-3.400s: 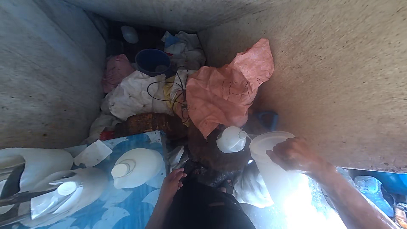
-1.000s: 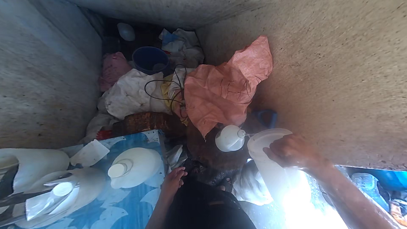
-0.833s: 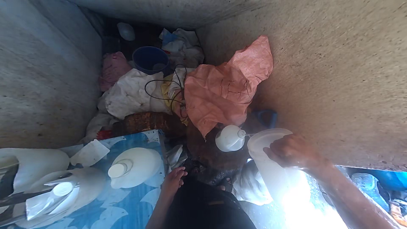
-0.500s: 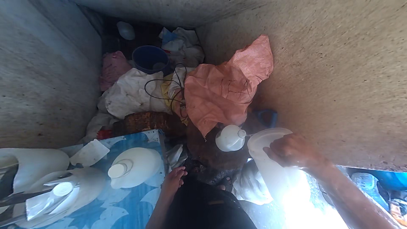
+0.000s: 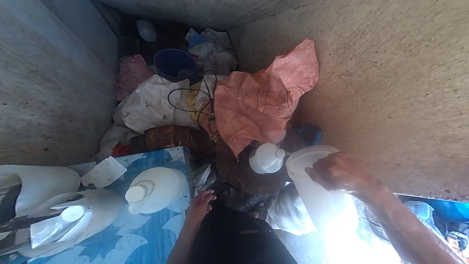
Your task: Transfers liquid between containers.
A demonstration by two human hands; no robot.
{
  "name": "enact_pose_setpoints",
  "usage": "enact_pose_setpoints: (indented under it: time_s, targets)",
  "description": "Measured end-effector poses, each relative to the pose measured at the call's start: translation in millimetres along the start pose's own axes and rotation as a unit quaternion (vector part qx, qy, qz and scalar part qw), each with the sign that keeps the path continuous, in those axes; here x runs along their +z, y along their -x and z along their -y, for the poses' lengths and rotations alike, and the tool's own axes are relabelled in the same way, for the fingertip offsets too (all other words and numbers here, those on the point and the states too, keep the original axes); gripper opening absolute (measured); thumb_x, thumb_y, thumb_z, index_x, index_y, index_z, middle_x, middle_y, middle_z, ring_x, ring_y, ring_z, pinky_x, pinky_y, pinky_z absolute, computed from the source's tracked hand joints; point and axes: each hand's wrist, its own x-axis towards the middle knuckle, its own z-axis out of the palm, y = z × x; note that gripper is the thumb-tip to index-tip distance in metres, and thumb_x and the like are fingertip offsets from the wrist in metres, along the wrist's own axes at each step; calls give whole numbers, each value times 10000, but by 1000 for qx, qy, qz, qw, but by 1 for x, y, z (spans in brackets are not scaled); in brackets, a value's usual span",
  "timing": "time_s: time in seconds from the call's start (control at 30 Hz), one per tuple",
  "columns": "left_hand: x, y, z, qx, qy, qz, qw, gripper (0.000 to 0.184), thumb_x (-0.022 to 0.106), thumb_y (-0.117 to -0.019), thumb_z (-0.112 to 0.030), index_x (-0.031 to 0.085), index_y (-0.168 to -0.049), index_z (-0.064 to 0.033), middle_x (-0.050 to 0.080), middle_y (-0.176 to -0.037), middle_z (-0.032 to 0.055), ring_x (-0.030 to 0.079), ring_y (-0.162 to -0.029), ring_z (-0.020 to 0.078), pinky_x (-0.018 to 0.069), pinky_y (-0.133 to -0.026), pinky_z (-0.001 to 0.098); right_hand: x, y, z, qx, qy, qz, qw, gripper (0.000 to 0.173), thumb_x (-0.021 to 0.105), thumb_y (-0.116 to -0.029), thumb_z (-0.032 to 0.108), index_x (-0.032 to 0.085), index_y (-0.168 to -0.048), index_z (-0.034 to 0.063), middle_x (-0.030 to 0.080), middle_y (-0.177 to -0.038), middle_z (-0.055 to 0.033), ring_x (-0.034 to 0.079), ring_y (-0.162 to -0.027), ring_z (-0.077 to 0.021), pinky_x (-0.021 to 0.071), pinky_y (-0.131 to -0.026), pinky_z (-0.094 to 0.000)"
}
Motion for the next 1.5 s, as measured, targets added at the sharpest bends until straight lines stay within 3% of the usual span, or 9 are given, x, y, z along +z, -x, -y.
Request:
enact_pose_setpoints:
  time_s: [0.87, 1.27, 1.37, 1.5]
  targets:
    - [-1, -6, 0, -6, 3, 3, 1000, 283, 473, -1072, -161, 650, -1262, -49, 746, -969, 61, 587, -576, 91, 462, -508, 228, 9, -3, -3, 7, 2, 2, 1000, 555, 410, -1055, 410, 413, -569, 144, 409, -487, -21, 489, -449, -200, 361, -437, -388]
    - [7, -2, -3, -12, -3, 2, 1000, 273, 489, -1066, -159, 653, -1251, -43, 747, -966, 60, 601, -588, 87, 466, -514, 222, 9, 5, -7, -19, -15, -64, 998, 544, 424, -1066, 382, 414, -582, 134, 398, -495, -24, 463, -445, -197, 350, -444, -374]
    - [12, 1, -9, -24, 16, 14, 999, 288, 525, -1052, -144, 620, -1308, -53, 727, -1048, 83, 627, -693, 118, 487, -583, 253, 10, 16, -6, -24, -4, -119, 993, 534, 433, -1065, 362, 409, -583, 130, 396, -500, -30, 447, -447, -193, 334, -449, -361]
    - [23, 7, -32, -15, -6, 62, 998, 436, 524, -914, 42, 527, -1343, -39, 597, -1245, 138, 614, -915, 183, 523, -728, 331, 17, 46, -3, 25, 6, -213, 977, 543, 446, -1065, 348, 397, -578, 114, 400, -498, -50, 441, -449, -204, 330, -455, -365]
